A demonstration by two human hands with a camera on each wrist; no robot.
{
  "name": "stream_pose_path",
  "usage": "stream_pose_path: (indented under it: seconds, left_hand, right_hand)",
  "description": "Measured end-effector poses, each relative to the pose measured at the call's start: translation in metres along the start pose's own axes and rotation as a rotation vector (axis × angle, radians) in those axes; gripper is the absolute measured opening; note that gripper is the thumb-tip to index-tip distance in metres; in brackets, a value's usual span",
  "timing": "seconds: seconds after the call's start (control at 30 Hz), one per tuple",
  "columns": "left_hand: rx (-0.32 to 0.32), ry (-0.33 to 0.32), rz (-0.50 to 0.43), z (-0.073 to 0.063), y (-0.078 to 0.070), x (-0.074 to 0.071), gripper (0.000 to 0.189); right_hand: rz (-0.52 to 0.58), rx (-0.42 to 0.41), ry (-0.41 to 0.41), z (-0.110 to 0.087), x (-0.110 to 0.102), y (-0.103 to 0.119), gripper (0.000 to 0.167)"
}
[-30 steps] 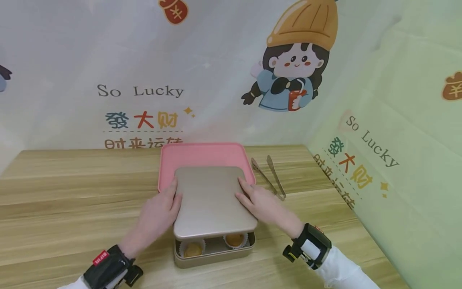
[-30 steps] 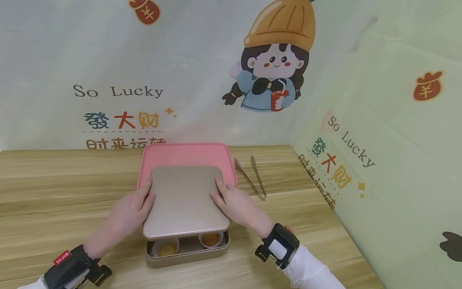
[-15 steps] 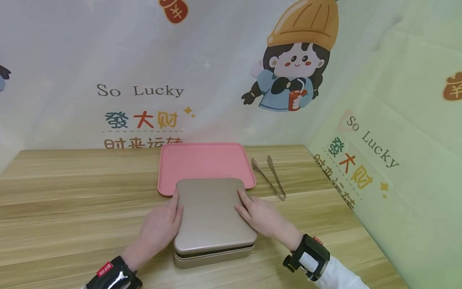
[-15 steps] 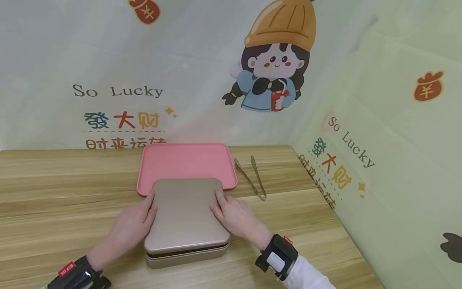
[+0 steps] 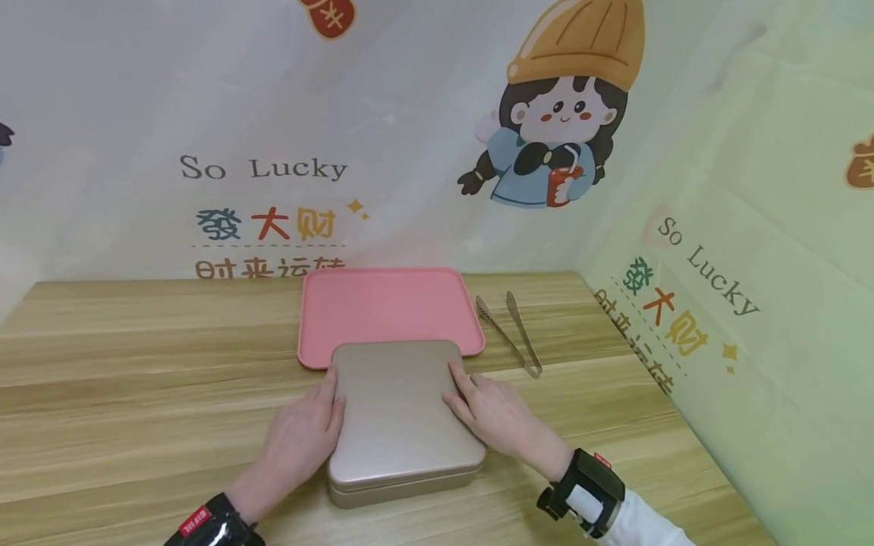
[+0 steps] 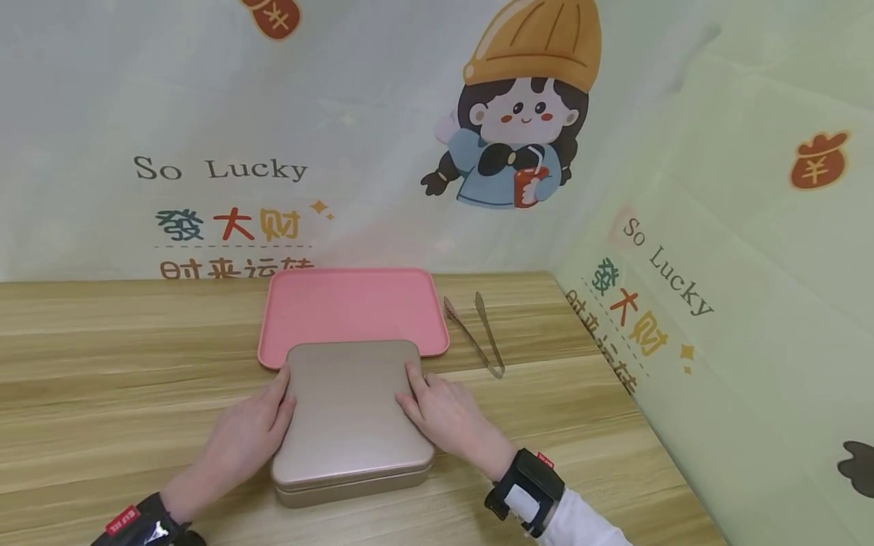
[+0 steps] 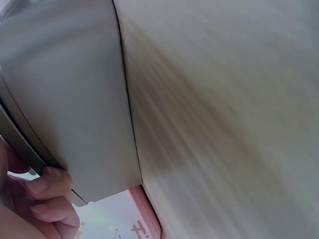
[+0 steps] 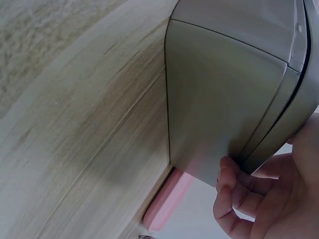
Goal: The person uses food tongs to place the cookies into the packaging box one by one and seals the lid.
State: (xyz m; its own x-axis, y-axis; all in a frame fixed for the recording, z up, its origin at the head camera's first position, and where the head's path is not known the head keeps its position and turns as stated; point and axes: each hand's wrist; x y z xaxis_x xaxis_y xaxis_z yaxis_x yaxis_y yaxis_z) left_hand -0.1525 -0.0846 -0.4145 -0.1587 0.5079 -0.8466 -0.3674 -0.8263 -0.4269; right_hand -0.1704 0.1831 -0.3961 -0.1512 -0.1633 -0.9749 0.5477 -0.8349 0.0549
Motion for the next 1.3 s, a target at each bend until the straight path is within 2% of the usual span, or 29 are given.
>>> stream_pose_path:
  seconds: [0.37,0.57,0.7,0.9,1.13,1.3]
  left_hand:
    - [-0.021,0.049,-0.018,-0.001,0.001,0.0,0.049]
    - [-0.031,0.052,-0.028,-0.002,0.001,0.0,0.05]
    - [-0.026,0.06,0.004,-0.005,0.0,0.0,0.05]
    - [-0.01,0.093,0.047,-0.006,-0.003,0.001,0.052]
    - [-0.024,0.086,0.044,-0.006,-0.003,0.001,0.051]
    - [-0.002,0.079,0.065,-0.007,-0.001,0.004,0.051]
  right_hand:
    - [0.101,0.029,0.02,-0.001,0.004,0.001,0.054]
    - [0.154,0.047,0.027,-0.002,0.007,0.002,0.055]
    - [0.171,0.069,0.046,-0.004,0.01,0.004,0.058]
    - [0.271,0.121,0.09,-0.009,0.017,0.002,0.062]
    - [0.302,0.096,0.097,-0.007,0.017,0.0,0.062]
    - [0.321,0.112,0.117,-0.008,0.02,0.0,0.063]
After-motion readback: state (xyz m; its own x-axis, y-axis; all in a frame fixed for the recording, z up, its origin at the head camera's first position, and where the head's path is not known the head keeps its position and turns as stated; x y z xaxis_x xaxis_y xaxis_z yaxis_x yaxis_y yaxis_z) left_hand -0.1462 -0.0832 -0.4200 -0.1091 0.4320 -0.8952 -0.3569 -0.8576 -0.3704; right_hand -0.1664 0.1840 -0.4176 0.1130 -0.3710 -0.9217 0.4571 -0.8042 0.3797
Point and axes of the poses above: each hand's wrist, its own z-axis towards the middle knuckle, its own x-axis out of the palm, y = z × x
